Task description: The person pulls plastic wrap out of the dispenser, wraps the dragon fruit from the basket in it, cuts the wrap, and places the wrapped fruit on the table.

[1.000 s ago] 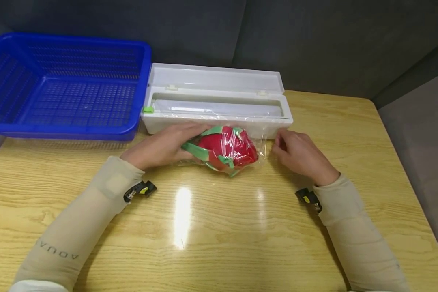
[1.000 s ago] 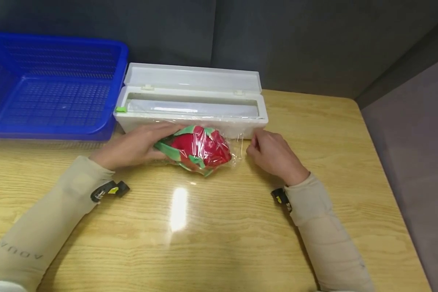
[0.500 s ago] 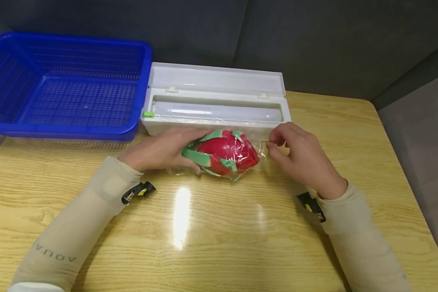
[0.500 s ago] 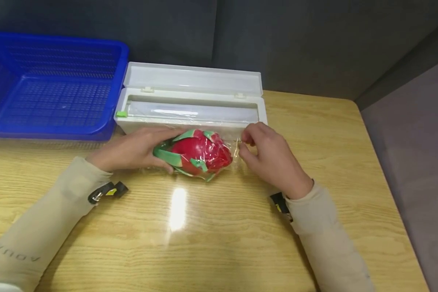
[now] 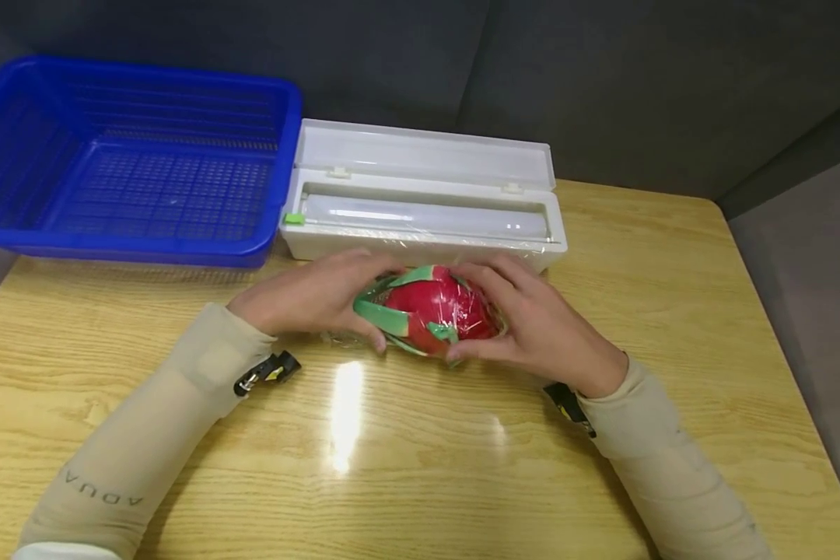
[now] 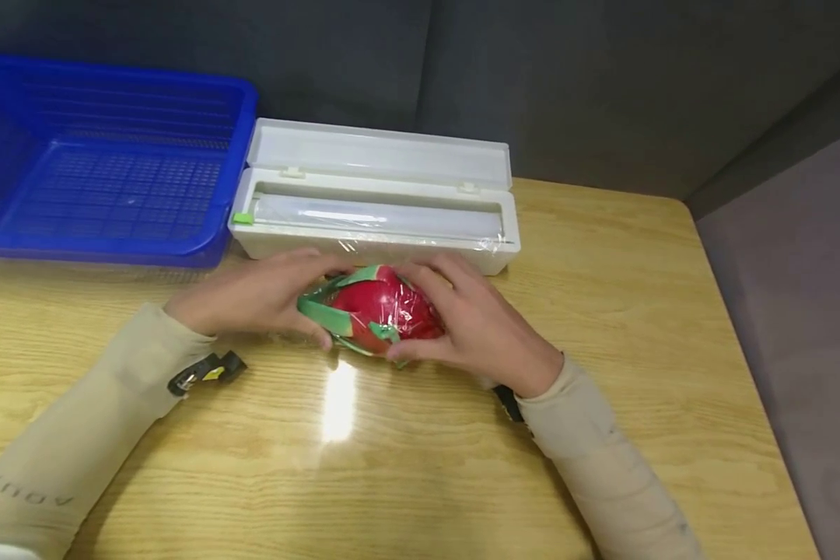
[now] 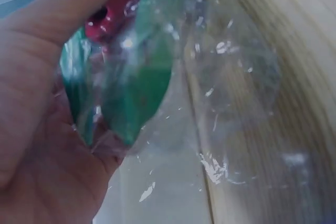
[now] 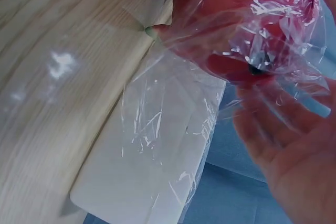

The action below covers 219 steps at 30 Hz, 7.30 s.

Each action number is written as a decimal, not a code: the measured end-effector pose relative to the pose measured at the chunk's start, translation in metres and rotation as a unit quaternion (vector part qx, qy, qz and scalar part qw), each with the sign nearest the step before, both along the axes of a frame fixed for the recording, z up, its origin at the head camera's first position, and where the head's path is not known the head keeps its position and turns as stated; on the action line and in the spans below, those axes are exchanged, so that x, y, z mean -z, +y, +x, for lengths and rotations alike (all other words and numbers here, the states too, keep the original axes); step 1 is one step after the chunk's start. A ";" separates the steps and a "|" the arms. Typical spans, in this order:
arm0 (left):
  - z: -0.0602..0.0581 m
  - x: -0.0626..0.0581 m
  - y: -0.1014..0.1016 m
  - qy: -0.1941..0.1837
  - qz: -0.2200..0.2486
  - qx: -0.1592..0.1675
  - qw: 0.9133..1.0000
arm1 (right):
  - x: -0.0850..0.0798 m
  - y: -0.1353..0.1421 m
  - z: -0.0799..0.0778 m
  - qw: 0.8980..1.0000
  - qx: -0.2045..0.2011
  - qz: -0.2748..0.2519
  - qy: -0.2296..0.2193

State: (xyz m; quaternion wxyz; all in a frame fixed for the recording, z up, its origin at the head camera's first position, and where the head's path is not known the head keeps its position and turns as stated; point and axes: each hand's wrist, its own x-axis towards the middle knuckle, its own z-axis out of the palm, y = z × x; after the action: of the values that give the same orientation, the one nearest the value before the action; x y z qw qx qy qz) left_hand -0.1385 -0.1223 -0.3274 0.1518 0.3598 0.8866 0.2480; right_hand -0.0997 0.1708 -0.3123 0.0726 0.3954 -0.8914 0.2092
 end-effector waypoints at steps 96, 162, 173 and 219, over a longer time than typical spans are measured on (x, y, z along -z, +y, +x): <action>0.017 0.017 -0.048 0.074 0.012 -0.204 0.976 | 0.000 -0.014 0.008 1.000 -0.020 -0.004 -0.001; 0.015 0.019 -0.029 -0.039 0.088 -0.356 0.929 | -0.006 -0.005 0.012 1.000 -0.009 -0.012 -0.011; 0.015 0.024 -0.021 -0.077 0.115 -0.389 0.911 | -0.058 0.001 -0.005 0.997 -0.029 0.015 0.063; 0.028 0.028 0.000 -0.046 0.180 -0.404 0.896 | -0.073 -0.178 -0.102 0.956 -0.167 0.241 0.002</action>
State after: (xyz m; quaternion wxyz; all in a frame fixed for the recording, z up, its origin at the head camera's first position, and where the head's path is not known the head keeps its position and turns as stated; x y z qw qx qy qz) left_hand -0.1109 -0.1221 -0.3550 0.0115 -0.0199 0.8880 0.4593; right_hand -0.2017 -0.0074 -0.2393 -0.0586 0.5450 -0.8364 -0.0036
